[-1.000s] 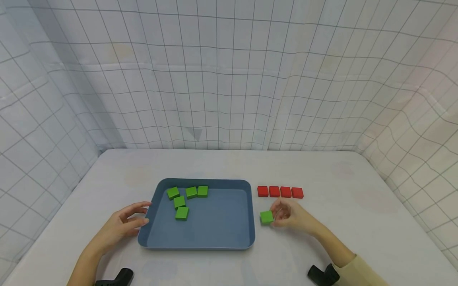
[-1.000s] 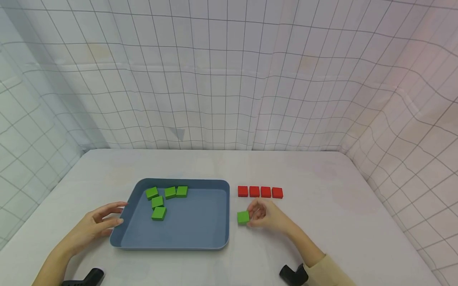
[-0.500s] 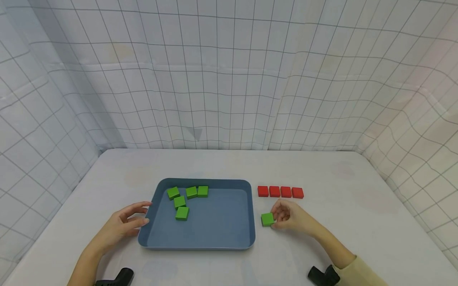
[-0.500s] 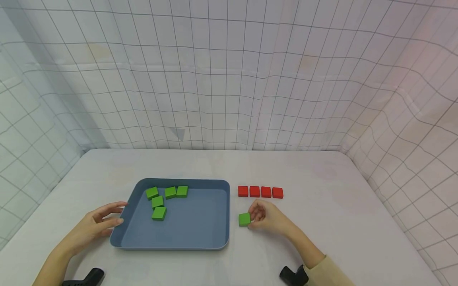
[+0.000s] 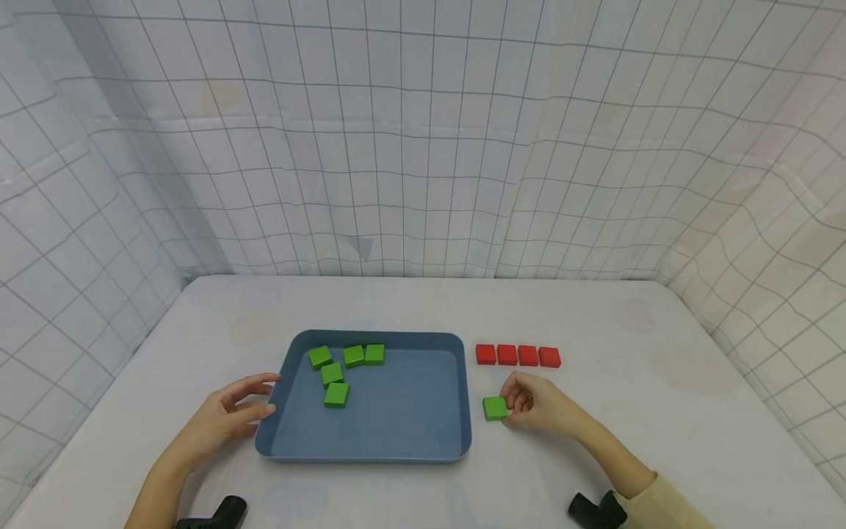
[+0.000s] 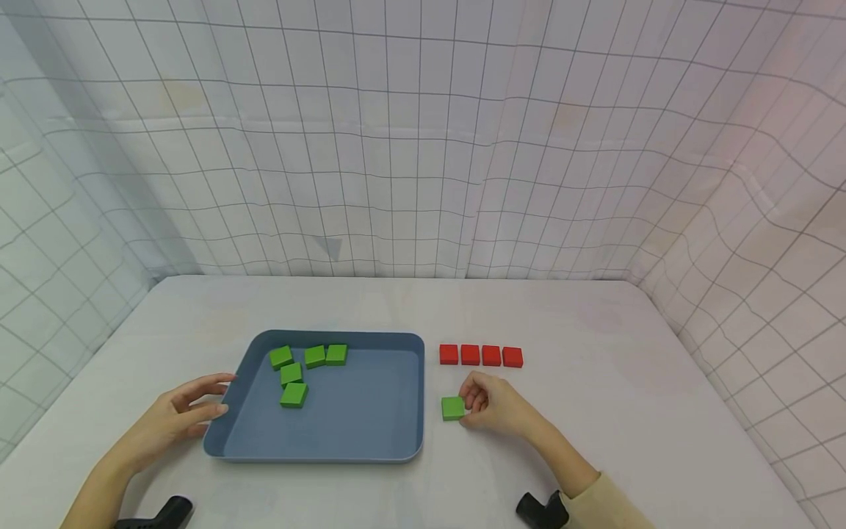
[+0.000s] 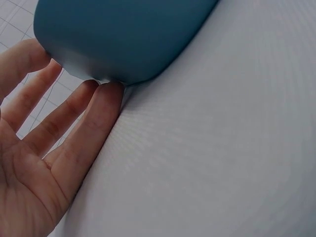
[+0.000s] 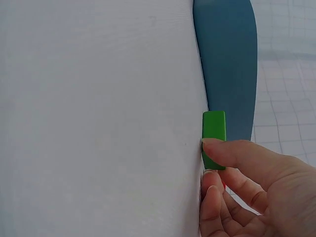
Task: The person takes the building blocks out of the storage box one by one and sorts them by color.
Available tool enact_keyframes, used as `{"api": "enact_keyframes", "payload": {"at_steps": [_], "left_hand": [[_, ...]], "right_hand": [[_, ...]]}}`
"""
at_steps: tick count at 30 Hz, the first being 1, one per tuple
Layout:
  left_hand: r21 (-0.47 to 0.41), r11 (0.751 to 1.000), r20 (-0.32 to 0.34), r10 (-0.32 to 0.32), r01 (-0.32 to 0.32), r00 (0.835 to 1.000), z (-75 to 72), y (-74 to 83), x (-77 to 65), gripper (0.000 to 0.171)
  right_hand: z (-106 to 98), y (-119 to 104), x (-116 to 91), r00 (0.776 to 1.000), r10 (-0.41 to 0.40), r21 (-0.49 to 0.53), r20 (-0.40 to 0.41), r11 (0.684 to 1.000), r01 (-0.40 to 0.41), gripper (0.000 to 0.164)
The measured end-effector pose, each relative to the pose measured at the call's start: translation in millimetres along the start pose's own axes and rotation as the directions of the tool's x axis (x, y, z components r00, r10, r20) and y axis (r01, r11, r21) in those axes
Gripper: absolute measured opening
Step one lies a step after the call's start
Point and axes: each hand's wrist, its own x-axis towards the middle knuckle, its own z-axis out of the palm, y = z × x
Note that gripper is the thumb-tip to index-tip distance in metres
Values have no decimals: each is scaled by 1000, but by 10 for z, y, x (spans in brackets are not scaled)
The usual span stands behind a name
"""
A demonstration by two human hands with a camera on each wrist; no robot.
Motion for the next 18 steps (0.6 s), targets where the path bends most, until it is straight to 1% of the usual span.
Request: {"api": "enact_keyframes", "payload": {"at_steps": [8,12,15,18], "left_hand": [[12,1000,-12,-6,7,1000,4,3,-5,54],[20,1000,-24,-13,13,1000,7,4,-3,54],[29,1000,-23,-11,12,1000,8,2,0,55],[34,999,-22,-6,7,1000,9,5,3,55]], "right_hand": [[-1,-20,6,999,36,-7,12,999,-36,29],[-15,-47,4,999,42,-5,22,999,-42,34],[-43,-100,-2,999,51,-36,19,998,-50,39],[-86,-181,16,999,50,-81,-6,995,-51,39]]}}
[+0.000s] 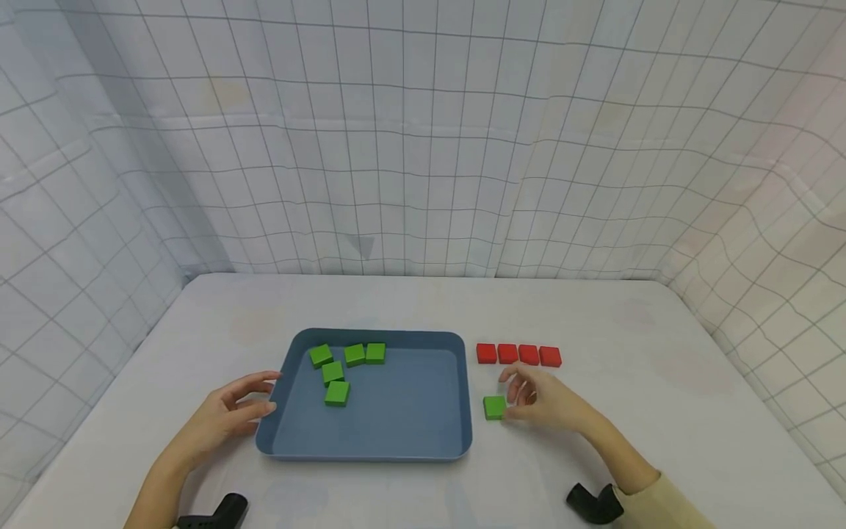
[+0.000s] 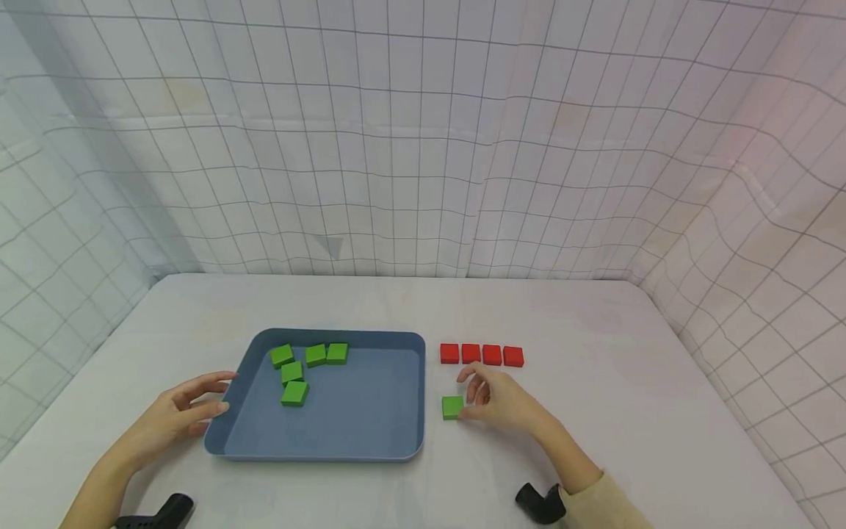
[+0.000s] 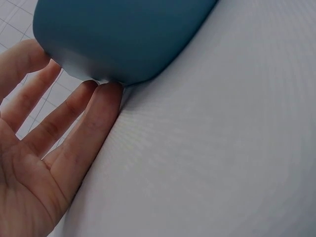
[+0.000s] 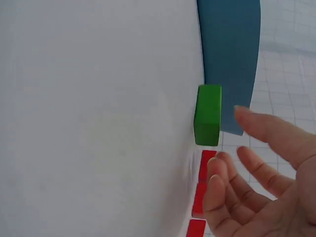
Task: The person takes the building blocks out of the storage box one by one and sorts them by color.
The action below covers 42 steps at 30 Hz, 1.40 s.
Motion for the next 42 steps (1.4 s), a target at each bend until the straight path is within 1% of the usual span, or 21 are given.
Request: {"api": "enact_keyframes", "payload": {"at_steps": [2,5,8,10,16,21,22,25,26,29,32,33,37,42], "left_hand": [[4,1000,4,10,-10,1000,-2,4,5,55],[5,1000,-1,8,-8,1000,-1,11,7,55],[5,1000,-2,10,-10,1000,0,16,10,55],[5,1000,-2,10,-10,1000,1,21,12,56],[-1,1000,1,8,-8,1000,3,35,13,56],[-19,1000,10,14,-14,1000,5,27,2,54],[-21,1000,12,16,-16,1000,5,23,0,54],[-30,999,18,21,-21,1000,3,10,-5,54],[-31,999,18,21,-20,1000,3,6,-6,53],[-33,999,18,17,-17,1000,2,-4,-2,53],[-32,999,14,10,-10,1000,2,-9,1,53],[-32,999,15,9,-9,1000,1,-11,1,53],[-30,999,13,12,-11,1000,0,-9,-4,53],[-20,1000,7,14,-14,1000,-4,-3,-10,53]], "right_hand": [[-39,-69,36,1000,-20,-19,-24,1000,20,37],[-87,-193,127,995,-75,-34,-62,997,73,33],[-110,-321,248,989,-122,-31,-82,992,120,30],[-108,-400,337,987,-136,-15,-89,991,135,28],[-20,-550,614,980,-178,63,-90,981,184,28],[98,-643,820,975,-200,97,-100,973,209,28],[121,-674,853,974,-199,104,-104,972,210,29],[154,-863,896,972,-204,117,-113,969,217,28],[170,-885,923,971,-209,121,-119,967,223,27],[215,-909,1011,966,-223,121,-127,964,239,26],[286,-809,1146,966,-223,135,-131,961,240,26],[303,-810,1173,966,-223,140,-130,961,240,26],[367,-832,1258,967,-220,172,-125,956,239,26],[450,-848,1344,968,-228,156,-107,958,243,25]]}}
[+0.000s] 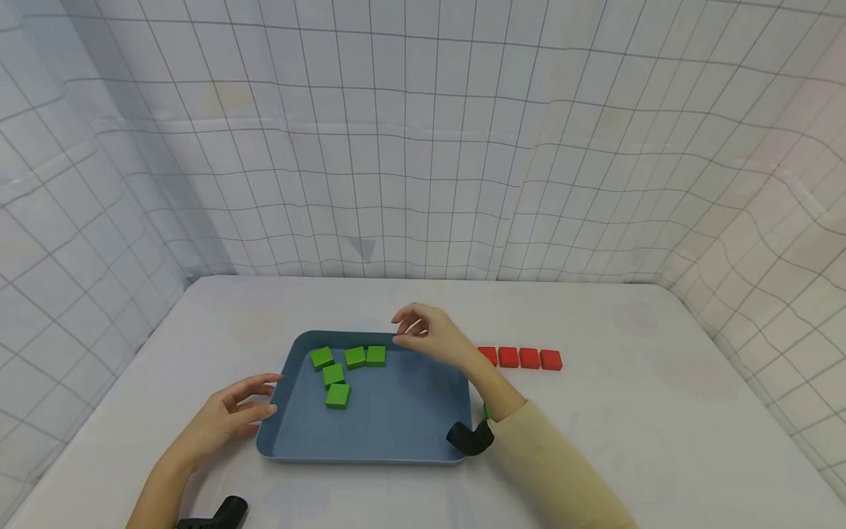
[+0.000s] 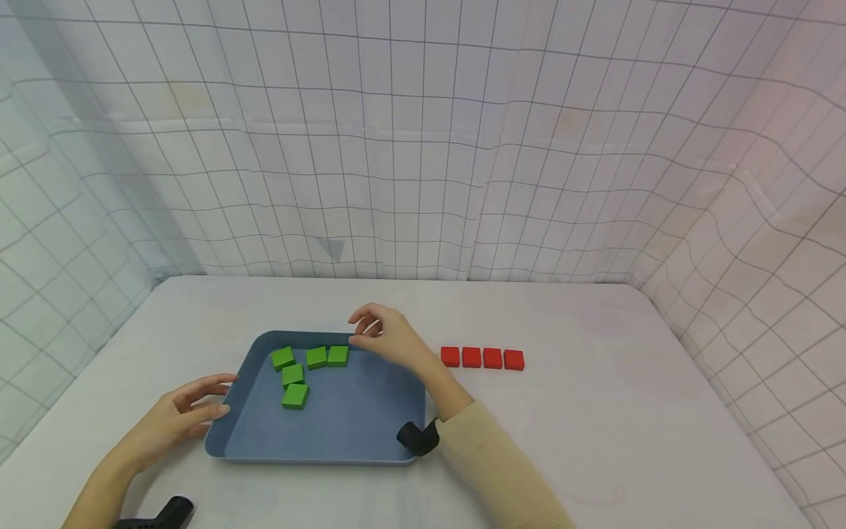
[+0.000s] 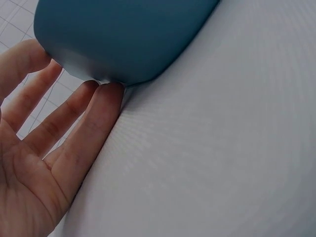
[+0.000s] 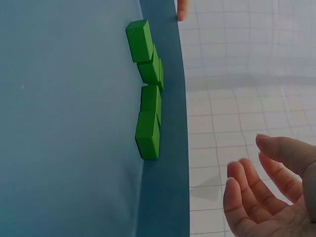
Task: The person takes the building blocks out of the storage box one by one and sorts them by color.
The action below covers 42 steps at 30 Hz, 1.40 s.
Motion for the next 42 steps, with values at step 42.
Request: {"api": "enact_keyframes", "payload": {"at_steps": [42], "left_hand": [[-13,1000,11,-2,2,1000,-1,-5,4,53]], "right_hand": [[473,240,69,993,42,-372,108,928,2,37]]}}
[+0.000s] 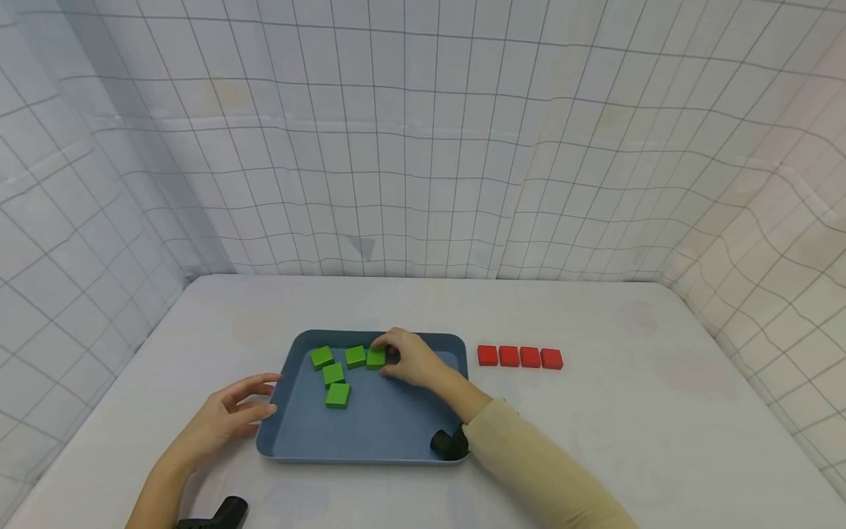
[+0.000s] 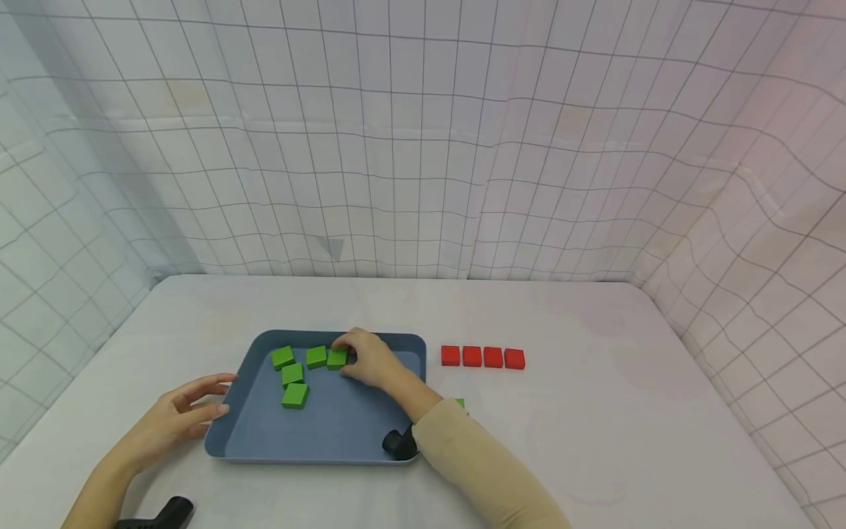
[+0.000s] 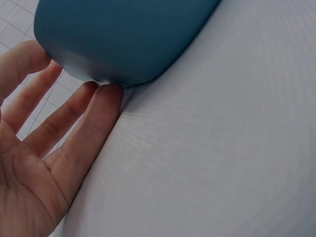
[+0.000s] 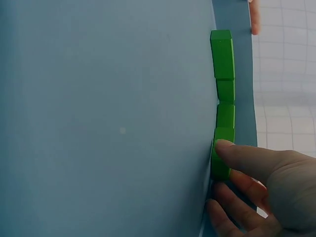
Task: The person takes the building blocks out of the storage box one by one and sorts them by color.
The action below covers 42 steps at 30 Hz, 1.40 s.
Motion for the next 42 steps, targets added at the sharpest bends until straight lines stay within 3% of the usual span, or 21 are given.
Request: {"api": "enact_keyframes", "payload": {"at_steps": [16,31,42], "left_hand": [[-1,1000,1,1,-1,1000,0,7,1,53],[-8,1000,2,8,-8,1000,3,5,-10,52],[-3,1000,2,4,-4,1000,0,8,-9,53]], "right_hand": [[7,64,17,993,-52,74,108,996,44,38],[35,91,0,994,39,64,99,997,-46,39],[4,79,12,996,-4,123,89,992,-7,35]]}}
